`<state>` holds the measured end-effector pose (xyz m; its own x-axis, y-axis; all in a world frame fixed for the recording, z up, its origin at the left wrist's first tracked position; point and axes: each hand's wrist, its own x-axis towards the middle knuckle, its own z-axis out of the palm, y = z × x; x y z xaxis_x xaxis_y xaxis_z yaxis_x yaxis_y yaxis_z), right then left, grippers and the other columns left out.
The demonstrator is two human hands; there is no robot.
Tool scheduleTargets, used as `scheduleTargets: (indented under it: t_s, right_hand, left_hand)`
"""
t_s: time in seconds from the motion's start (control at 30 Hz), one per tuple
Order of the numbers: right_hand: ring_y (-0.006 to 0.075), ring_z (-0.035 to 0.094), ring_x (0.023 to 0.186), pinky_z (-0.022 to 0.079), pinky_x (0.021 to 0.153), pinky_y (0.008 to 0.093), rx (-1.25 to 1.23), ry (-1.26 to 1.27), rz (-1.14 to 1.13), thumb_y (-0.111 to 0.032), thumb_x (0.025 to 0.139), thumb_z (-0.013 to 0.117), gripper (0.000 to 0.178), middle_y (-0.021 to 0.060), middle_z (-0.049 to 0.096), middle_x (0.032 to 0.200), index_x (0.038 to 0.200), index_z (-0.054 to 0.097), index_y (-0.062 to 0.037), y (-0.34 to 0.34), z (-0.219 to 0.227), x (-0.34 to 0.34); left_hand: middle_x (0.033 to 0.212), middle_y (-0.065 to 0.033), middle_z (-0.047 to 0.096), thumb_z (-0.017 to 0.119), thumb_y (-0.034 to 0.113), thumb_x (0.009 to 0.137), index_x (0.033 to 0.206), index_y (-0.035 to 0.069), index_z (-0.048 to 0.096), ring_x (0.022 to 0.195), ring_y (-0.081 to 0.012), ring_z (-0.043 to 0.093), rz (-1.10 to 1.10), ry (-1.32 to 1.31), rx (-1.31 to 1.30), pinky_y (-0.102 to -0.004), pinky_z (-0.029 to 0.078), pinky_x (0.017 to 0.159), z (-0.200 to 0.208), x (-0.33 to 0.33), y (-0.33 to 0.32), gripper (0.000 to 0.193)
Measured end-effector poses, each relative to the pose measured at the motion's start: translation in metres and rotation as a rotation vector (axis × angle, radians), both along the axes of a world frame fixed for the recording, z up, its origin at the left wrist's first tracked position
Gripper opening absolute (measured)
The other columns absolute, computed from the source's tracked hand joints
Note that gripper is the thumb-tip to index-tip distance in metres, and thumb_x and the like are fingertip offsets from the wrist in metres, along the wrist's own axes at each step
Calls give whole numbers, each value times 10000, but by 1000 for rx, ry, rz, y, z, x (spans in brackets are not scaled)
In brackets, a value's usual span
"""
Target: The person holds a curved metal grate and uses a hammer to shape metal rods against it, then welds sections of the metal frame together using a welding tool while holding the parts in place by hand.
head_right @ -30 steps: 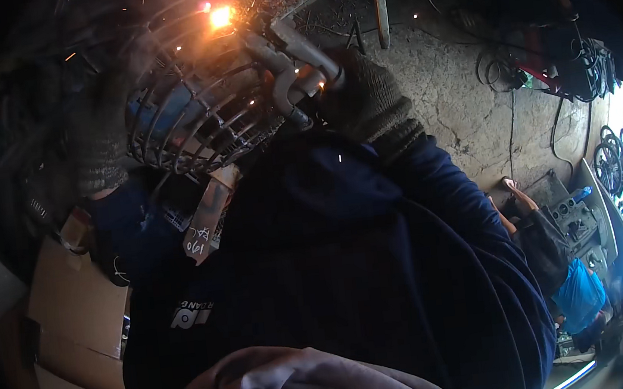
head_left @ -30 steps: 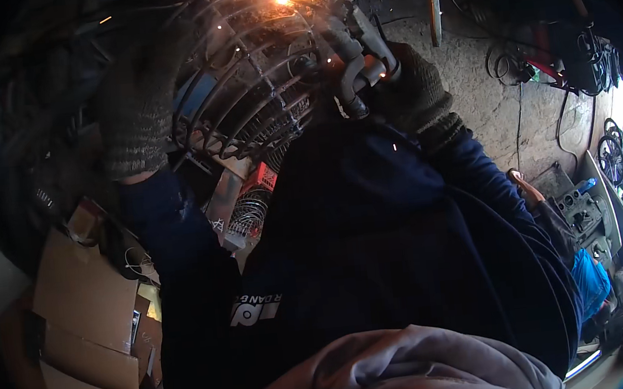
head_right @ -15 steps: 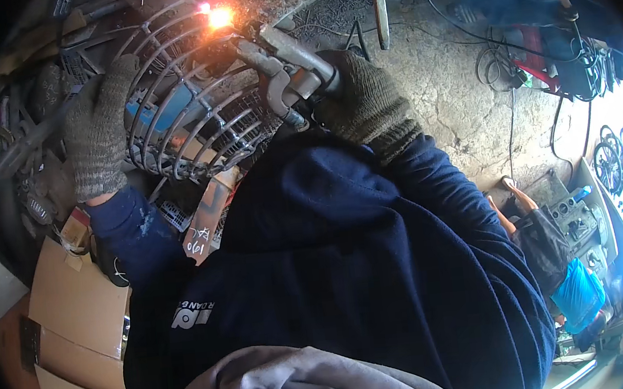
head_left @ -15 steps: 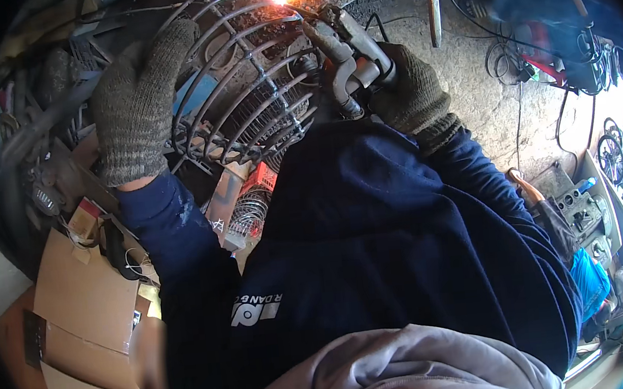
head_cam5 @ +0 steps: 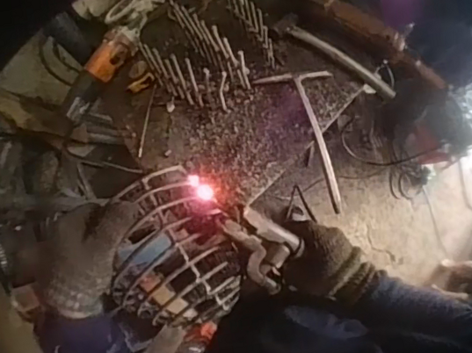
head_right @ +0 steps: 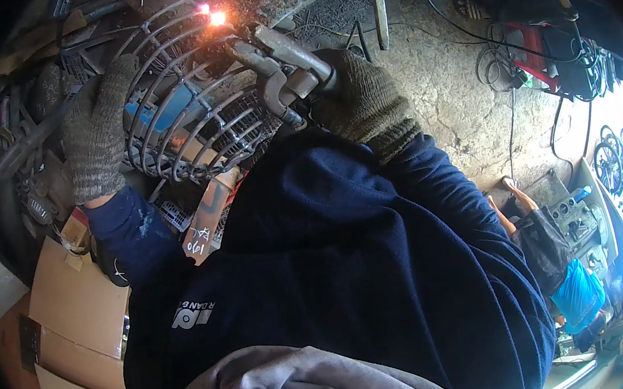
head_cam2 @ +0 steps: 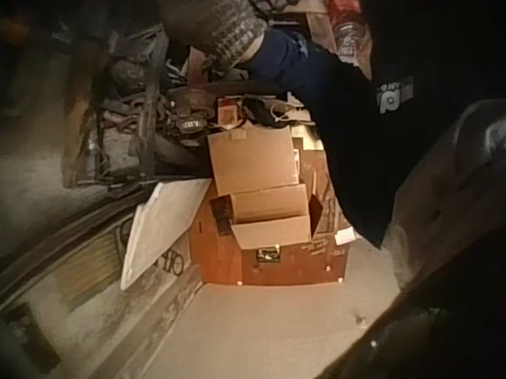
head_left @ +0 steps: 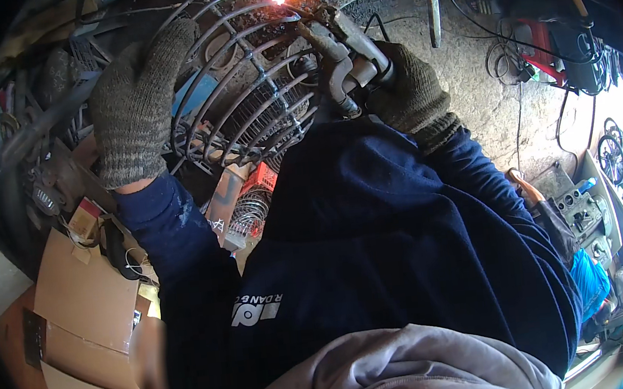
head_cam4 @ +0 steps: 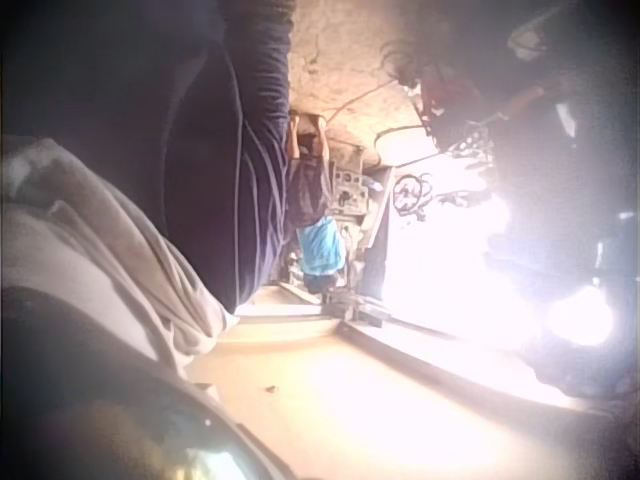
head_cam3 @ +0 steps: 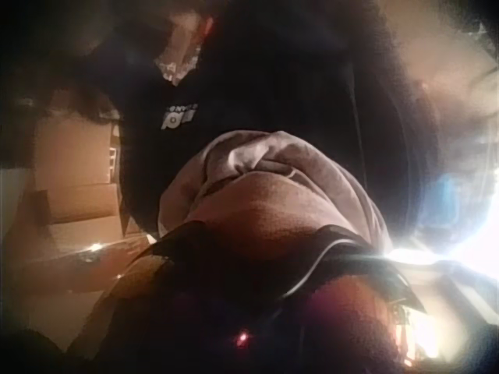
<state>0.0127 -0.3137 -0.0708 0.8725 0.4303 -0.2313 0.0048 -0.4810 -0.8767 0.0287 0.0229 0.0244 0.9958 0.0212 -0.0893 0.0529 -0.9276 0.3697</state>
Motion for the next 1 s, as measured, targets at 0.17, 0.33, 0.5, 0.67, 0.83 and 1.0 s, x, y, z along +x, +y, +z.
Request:
scheduleTargets:
  t_s: [0.17, 0.33, 0.5, 0.67, 0.83, 1.0]
  right_hand:
    - [233, 700, 992, 563, 860, 348, -37, -41, 79, -244, 726, 875, 662, 126, 697, 1073, 1247, 534, -16, 3, 6, 3]
    - [226, 686, 1031, 557, 886, 340, -33, 23, 60, -233, 735, 866, 689, 143, 679, 1129, 1289, 516, -20, -6, -15, -1]
    - [208, 689, 995, 551, 787, 358, -278, 55, 61, -230, 914, 604, 517, 148, 666, 1167, 1410, 484, -141, 9, -26, 0]
    - [219, 689, 958, 558, 804, 354, -165, 209, 61, -221, 912, 626, 482, 148, 665, 1159, 1364, 509, -101, 11, -5, 6]
    - [221, 679, 1008, 559, 858, 349, -40, 13, -8, -229, 765, 819, 598, 121, 661, 1139, 1254, 542, -27, 1, 1, 4]
    - [227, 690, 979, 562, 845, 354, -27, 156, 5, -217, 767, 836, 563, 115, 687, 1046, 1212, 556, -19, 6, 30, 18]
  left_hand:
    - [793, -170, 682, 533, 664, 895, 988, 55, 722, 778, -356, 675, 14, 5, 38, -431, 514, 717, 3, -6, 1, 644]
    - [824, -167, 689, 585, 616, 888, 974, 66, 722, 796, -347, 678, 40, 20, 87, -423, 515, 707, 1, 2, 0, 573]
    - [835, -134, 698, 661, 546, 868, 959, 81, 724, 778, -305, 679, -304, -97, 631, -385, 518, 692, -5, -9, 12, 478]
    - [827, -124, 699, 673, 545, 861, 966, 84, 729, 767, -285, 674, -148, -60, 387, -375, 511, 689, -3, -4, 14, 476]
    - [819, -115, 700, 685, 543, 854, 974, 87, 735, 757, -265, 668, 138, 46, -51, -364, 504, 687, 2, 1, -2, 475]
    - [812, -106, 701, 697, 542, 847, 981, 90, 741, 746, -245, 663, 359, 180, -234, -354, 497, 684, 14, 3, -19, 474]
